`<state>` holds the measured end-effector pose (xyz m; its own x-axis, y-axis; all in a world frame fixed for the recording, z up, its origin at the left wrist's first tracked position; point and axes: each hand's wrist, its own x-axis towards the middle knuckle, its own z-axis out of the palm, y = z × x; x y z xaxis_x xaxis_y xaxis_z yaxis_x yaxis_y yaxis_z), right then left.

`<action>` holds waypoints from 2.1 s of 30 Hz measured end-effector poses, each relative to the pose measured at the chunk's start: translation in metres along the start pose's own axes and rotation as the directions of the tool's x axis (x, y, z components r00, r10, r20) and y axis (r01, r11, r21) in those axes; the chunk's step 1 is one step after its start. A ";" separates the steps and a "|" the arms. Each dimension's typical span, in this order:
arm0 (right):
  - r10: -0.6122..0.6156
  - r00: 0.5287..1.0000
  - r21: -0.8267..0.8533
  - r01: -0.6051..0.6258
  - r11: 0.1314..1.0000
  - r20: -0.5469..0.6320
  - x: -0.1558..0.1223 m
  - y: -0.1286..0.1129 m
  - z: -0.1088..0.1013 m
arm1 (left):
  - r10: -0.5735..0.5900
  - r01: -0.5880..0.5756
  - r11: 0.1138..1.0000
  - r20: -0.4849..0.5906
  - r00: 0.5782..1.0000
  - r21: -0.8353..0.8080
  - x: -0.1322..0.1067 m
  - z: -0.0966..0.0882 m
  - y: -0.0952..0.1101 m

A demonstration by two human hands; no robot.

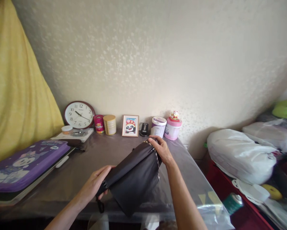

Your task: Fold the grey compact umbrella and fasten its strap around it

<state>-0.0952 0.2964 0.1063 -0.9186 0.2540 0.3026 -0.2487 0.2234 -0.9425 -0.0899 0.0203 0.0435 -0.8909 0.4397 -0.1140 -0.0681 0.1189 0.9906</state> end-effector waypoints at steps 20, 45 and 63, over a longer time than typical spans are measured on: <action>-0.115 0.990 -0.224 0.094 0.970 -0.084 0.002 -0.006 -0.001 | 0.067 -0.096 0.972 0.137 0.988 0.216 -0.010 0.001 0.009; 0.165 0.928 0.053 -0.194 0.980 0.335 -0.008 0.030 -0.006 | 0.112 -0.089 0.987 -0.176 0.978 0.136 0.008 -0.024 -0.004; -0.054 0.943 -0.124 0.099 0.987 0.329 -0.017 -0.014 -0.012 | 0.045 -0.021 0.996 -0.280 0.959 0.088 0.010 -0.024 0.000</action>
<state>-0.0730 0.3000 0.1157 -0.9538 -0.0823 0.2890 -0.2987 0.3625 -0.8828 -0.1103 0.0033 0.0446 -0.9830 0.1782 -0.0440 -0.0100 0.1872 0.9823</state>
